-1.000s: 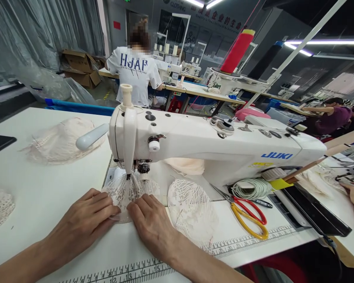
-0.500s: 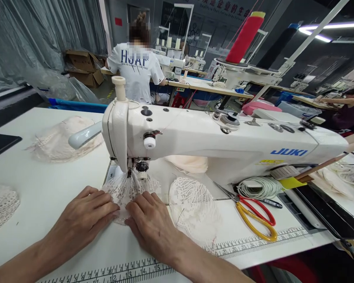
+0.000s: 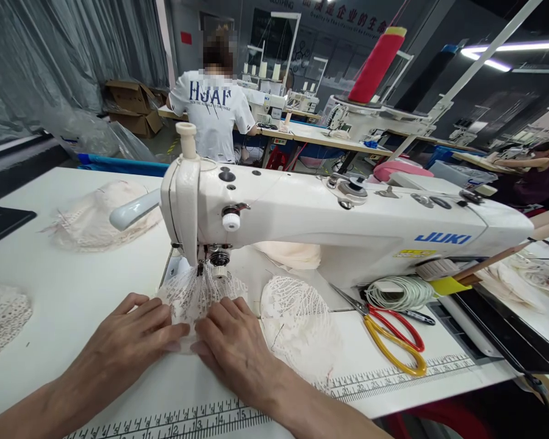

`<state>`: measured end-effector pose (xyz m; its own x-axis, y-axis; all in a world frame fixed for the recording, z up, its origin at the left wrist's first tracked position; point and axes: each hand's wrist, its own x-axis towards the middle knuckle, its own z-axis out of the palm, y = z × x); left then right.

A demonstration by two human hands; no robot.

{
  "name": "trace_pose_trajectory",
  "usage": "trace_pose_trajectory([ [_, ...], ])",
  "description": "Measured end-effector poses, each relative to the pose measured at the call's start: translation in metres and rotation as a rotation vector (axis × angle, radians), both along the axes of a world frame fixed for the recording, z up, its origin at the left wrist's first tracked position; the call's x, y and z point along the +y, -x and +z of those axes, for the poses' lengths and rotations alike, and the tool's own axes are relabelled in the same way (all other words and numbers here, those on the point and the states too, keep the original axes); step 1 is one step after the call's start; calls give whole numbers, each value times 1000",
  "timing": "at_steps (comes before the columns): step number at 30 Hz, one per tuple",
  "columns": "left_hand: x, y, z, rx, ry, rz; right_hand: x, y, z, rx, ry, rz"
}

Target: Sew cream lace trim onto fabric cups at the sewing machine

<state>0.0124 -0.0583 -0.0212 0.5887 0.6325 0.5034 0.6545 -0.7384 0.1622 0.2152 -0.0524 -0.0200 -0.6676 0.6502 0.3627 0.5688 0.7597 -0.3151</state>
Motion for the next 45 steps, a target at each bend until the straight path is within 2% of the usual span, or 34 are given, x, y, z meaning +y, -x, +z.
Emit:
trace_pose_trajectory([
  [6,-5,1,-3,-64,-3,-25,0,-1,2,-51,-87,94],
  [14,-4,2,-7,-59,-82,-133,3,-5,10,-112,-62,218],
  [23,-7,3,-7,22,-125,-125,3,-6,9,-110,-89,232],
  [26,-7,3,-8,-2,-106,-155,3,-7,9,-123,-95,233],
  [40,-4,0,-7,-7,-136,-121,2,-7,12,-137,-39,233],
  [45,-3,0,-8,-26,-126,-138,6,-7,6,-83,-74,218],
])
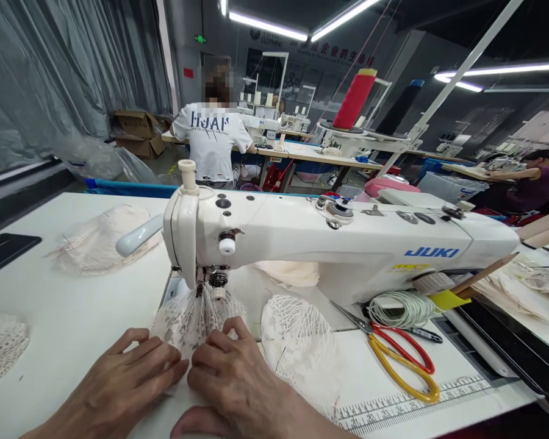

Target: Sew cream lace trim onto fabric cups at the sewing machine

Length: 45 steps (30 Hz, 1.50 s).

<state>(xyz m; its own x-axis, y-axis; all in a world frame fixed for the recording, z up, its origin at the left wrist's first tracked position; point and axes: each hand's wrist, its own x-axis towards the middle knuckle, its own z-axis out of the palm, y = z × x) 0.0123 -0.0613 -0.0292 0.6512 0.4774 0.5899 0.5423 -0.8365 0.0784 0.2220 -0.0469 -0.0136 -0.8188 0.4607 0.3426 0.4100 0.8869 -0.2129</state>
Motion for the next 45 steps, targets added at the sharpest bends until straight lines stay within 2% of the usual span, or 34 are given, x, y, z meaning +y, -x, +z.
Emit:
trace_pose_trajectory([
  [7,9,-4,5,23,9,93,17,0,-4,14,-71,-116],
  [12,31,-7,10,65,11,124,37,-1,-4,-64,-156,-200],
  [18,54,-8,6,99,-16,169,56,0,-9,0,-243,-251],
  [27,59,-7,1,83,-92,192,55,-4,-10,-27,-219,-296],
  [35,50,-7,-10,106,-122,243,37,1,-11,14,-142,-197],
  [45,46,-6,-19,97,-171,203,32,3,-10,21,-174,-236],
])
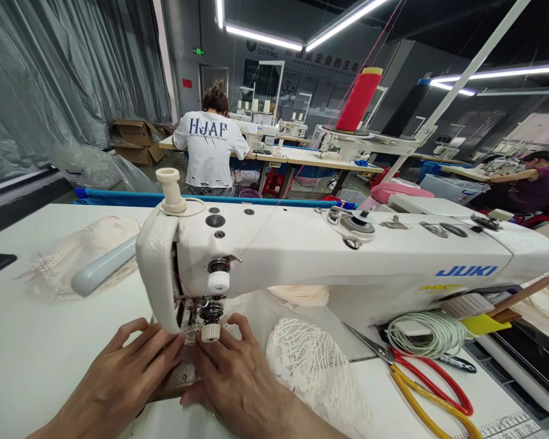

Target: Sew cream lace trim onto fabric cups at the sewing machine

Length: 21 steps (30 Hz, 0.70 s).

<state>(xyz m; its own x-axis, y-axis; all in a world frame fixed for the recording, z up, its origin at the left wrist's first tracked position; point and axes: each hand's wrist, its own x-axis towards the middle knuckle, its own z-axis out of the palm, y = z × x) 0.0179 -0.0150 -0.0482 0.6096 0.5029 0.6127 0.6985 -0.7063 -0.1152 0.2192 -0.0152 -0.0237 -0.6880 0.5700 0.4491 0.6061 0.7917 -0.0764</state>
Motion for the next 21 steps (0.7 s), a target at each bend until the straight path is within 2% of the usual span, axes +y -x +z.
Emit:
trace_pose_trajectory([
  [10,4,-3,10,-13,14,47,2,0,1,-4,-32,-18],
  [16,13,-2,20,55,25,62,10,-1,1,17,40,-46],
  [18,17,-1,26,56,52,37,11,-6,6,-8,66,-61],
  [21,23,3,29,50,67,4,4,-22,24,-93,133,-33],
])
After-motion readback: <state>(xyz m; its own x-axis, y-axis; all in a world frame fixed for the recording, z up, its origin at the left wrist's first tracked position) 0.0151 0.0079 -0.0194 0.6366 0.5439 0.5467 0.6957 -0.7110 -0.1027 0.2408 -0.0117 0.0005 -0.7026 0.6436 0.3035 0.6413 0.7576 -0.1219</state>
